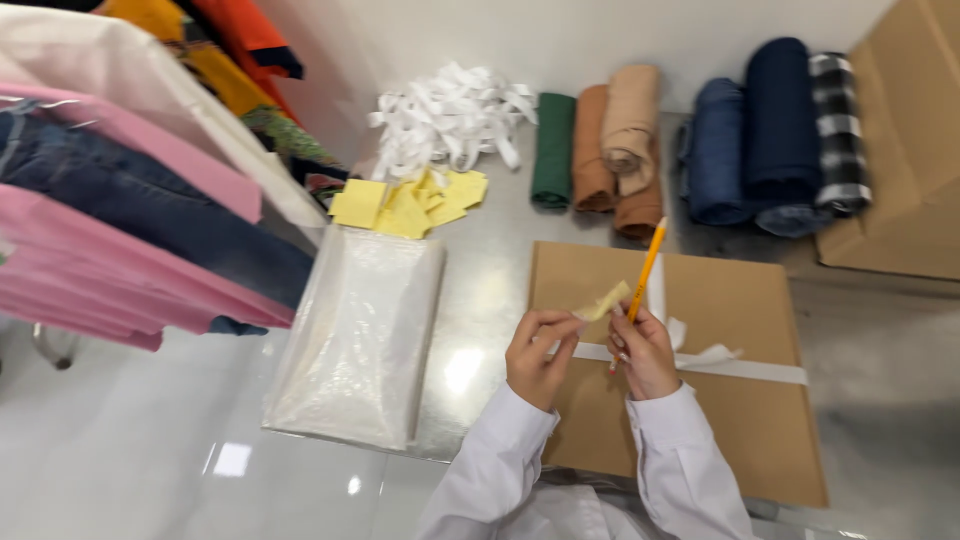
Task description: The person picks up a yellow sticky note and a pencil, writes on the note, and then places it on a cardboard box tied with a white ribbon. The person then moves the box to a nearby surface.
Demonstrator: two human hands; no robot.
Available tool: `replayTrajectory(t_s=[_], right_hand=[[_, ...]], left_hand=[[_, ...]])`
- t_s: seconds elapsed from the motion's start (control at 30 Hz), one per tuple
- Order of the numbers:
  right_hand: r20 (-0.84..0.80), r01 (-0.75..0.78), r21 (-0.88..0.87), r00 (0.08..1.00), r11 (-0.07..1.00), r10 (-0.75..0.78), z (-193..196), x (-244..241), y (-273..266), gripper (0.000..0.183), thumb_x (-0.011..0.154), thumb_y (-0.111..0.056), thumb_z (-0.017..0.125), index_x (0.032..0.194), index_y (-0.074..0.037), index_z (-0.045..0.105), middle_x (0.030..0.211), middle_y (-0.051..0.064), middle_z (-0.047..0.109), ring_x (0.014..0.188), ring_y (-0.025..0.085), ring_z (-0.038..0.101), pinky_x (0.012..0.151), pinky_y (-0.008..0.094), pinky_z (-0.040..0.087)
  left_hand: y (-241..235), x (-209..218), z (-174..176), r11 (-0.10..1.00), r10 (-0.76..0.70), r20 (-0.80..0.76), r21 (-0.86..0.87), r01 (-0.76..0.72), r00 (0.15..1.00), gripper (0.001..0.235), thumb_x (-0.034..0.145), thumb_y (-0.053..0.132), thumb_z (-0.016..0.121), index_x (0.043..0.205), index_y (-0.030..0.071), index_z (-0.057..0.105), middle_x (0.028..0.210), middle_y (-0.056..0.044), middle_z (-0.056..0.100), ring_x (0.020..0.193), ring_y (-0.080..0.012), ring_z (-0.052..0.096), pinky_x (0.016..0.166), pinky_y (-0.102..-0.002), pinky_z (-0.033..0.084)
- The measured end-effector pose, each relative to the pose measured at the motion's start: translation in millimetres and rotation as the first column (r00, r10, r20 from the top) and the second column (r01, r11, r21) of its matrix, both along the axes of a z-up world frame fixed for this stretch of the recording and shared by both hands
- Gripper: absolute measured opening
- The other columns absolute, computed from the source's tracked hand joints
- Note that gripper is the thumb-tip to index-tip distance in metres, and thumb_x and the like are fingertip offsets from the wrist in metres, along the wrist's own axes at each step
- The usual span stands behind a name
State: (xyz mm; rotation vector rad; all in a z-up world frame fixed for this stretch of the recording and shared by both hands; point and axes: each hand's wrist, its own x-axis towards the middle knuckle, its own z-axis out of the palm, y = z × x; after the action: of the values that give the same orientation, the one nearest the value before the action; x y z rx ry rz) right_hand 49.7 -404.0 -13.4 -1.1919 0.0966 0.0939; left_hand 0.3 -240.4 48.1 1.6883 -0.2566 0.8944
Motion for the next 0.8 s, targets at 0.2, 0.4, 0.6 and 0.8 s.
replayTrajectory(t_s=[0.2,0.4,0.6,0.8], right_hand=[[-0.057,0.066,0.121,0.997,0.991,-0.059,-8.7,-1.9,-64.3,0.029,0.104,-0.025,0.054,0.123,-0.004,0.055,0.089,0.004,0.052,0.073,0.011,0.049,0.050,0.020,0.034],[0.042,0.032,0.136,0.998,0.990,-0.038,48.9,-13.5,-101.5,0.031,0.099,-0.027,0.061,0.118,-0.003,0.056,0.084,0.002,0.057,0.069,0.009,0.053,0.050,0.017,0.040],[0.034,0.121,-0.078,0.992,0.990,-0.119,48.7,-4.9,-132.5,0.021,0.092,-0.009,0.073,0.105,0.002,0.060,0.072,-0.002,0.041,0.058,0.003,0.038,0.045,0.013,0.027],[0.101,-0.015,-0.281,0.994,0.959,0.045,55.0,4.1,-168.6,0.021,0.089,-0.009,0.078,0.102,0.005,0.070,0.064,0.002,0.043,0.049,0.003,0.038,0.043,0.016,0.030]], left_hand=[[-73.9,-2.1,-4.9,0.923,0.182,0.296,0.276,-0.266,0.938,0.014,0.086,0.003,0.077,0.094,0.013,0.081,0.095,-0.001,0.070,0.085,-0.0177,0.069,0.080,-0.034,0.059],[-125.7,7.2,3.6,0.862,0.316,0.427,0.244,-0.445,0.847,0.010,0.085,0.006,0.080,0.085,0.015,0.080,0.085,0.001,0.068,0.073,-0.0168,0.065,0.075,-0.036,0.059],[-157.1,9.0,-12.5,0.908,0.106,0.286,0.363,-0.210,0.952,0.009,0.089,0.015,0.077,0.097,0.013,0.077,0.097,-0.004,0.063,0.084,-0.0234,0.065,0.083,-0.041,0.056],[-160.9,7.1,-12.2,0.986,0.097,0.088,0.127,-0.108,0.991,0.017,0.089,0.002,0.073,0.106,0.005,0.074,0.107,-0.014,0.059,0.097,-0.0343,0.064,0.086,-0.042,0.055]])
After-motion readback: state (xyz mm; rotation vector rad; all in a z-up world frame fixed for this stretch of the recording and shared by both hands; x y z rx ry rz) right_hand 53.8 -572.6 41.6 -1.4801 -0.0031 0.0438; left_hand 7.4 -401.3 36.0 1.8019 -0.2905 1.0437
